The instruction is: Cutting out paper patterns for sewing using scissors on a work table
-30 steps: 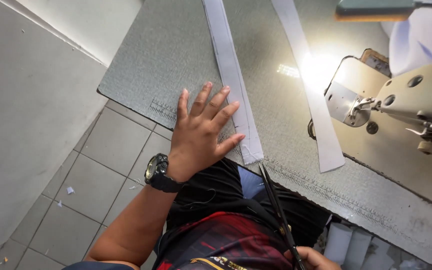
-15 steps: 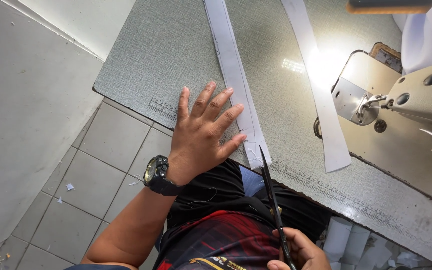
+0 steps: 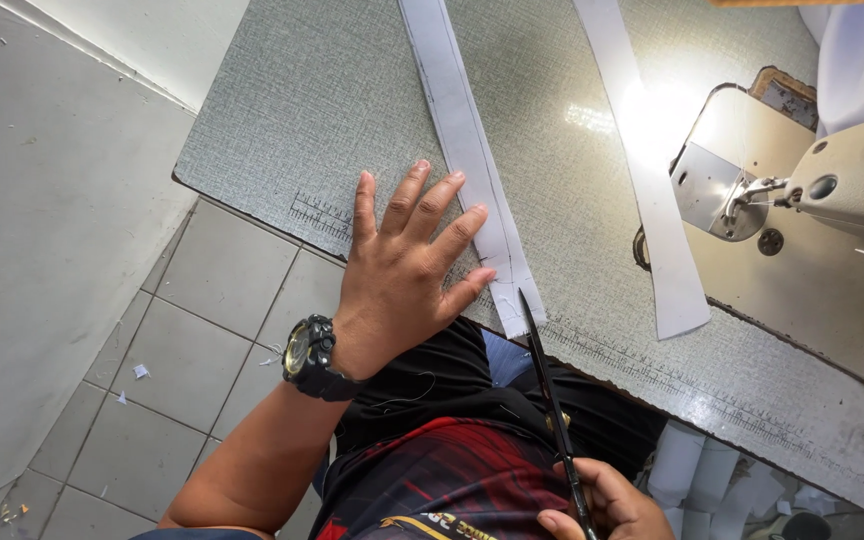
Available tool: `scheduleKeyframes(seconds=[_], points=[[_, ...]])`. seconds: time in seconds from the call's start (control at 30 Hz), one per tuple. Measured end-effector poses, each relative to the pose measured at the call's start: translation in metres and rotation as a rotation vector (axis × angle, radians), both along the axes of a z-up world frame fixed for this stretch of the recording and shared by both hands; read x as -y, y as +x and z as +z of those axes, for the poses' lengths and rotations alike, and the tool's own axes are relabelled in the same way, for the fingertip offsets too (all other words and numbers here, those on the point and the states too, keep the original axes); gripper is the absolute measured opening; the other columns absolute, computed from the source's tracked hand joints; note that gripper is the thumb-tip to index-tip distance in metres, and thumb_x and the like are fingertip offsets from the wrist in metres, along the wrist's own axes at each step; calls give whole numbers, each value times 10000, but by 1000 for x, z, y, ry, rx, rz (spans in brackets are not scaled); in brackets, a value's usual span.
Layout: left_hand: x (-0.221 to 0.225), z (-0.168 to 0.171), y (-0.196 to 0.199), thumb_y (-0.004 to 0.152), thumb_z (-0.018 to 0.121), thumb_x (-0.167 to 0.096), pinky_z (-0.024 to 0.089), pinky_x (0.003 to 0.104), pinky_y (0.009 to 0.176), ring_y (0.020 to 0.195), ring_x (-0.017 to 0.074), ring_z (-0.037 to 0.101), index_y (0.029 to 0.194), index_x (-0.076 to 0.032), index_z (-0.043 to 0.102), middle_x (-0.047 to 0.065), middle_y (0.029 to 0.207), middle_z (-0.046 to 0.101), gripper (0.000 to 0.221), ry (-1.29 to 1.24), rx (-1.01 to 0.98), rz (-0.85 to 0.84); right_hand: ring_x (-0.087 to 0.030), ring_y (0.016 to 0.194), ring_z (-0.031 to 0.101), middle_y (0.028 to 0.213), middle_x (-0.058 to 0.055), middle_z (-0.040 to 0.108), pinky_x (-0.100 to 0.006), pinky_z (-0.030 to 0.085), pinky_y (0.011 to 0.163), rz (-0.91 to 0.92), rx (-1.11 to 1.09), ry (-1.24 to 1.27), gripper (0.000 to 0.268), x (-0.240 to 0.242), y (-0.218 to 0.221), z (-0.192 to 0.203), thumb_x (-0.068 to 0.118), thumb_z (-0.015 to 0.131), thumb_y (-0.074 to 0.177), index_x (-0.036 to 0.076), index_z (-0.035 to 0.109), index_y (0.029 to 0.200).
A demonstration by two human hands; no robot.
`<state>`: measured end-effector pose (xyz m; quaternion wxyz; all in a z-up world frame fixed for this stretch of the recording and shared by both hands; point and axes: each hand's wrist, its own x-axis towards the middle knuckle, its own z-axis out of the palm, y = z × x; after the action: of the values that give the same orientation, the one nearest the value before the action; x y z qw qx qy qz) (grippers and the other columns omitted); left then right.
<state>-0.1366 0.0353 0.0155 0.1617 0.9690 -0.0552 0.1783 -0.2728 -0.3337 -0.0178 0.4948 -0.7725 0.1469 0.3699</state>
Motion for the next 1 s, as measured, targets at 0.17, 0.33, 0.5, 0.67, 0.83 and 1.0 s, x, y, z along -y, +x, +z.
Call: scheduleKeyframes(seconds=[0.17, 0.33, 0.5, 0.67, 0.83, 1.0], points=[[11, 2, -5, 970, 684, -498, 280, 736, 1116, 1408, 341, 474, 1228, -202, 676, 90, 1431, 584, 393, -18, 9, 19, -114, 539, 498, 583, -72, 612, -244, 415, 531, -73, -91, -71, 565, -15, 10, 22, -151, 1002, 641, 33, 841, 1150], [13, 2, -6, 943, 726, -456, 290, 711, 1124, 1406, 332, 478, 1242, -183, 647, 109, 1422, 568, 412, -36, 1, 47, -131, 510, 490, 572, -101, 602, -260, 397, 505, -53, -90, -7, 604, -8, 9, 20, -161, 996, 633, 23, 810, 1178], [15, 3, -10, 918, 752, -452, 234, 750, 1138, 1416, 350, 452, 1231, -178, 646, 121, 1418, 555, 430, -58, -15, 11, -146, 531, 532, 583, -108, 633, -258, 439, 538, -58, -129, -126, 569, -18, 14, 31, -125, 1002, 643, 55, 843, 1159], [17, 3, -13, 915, 770, -441, 215, 749, 1148, 1421, 353, 450, 1227, -180, 653, 117, 1424, 558, 423, -85, -14, 8, -124, 540, 526, 598, -82, 637, -242, 439, 543, -28, -95, -111, 579, -11, 7, 20, -111, 1001, 645, 61, 833, 1172], [17, 3, -12, 915, 776, -442, 234, 743, 1138, 1413, 350, 465, 1216, -178, 646, 113, 1413, 560, 421, -74, -7, 9, -73, 548, 494, 603, -27, 645, -209, 426, 524, 20, -34, -104, 587, -3, 0, 11, -108, 1011, 642, 76, 833, 1170], [17, 4, -14, 929, 752, -462, 189, 739, 1161, 1444, 382, 441, 1213, -181, 654, 160, 1492, 533, 412, -95, -30, -6, -99, 502, 479, 559, -49, 620, -233, 380, 498, 7, -43, -179, 496, -19, 11, 29, -22, 992, 666, 91, 857, 1129]])
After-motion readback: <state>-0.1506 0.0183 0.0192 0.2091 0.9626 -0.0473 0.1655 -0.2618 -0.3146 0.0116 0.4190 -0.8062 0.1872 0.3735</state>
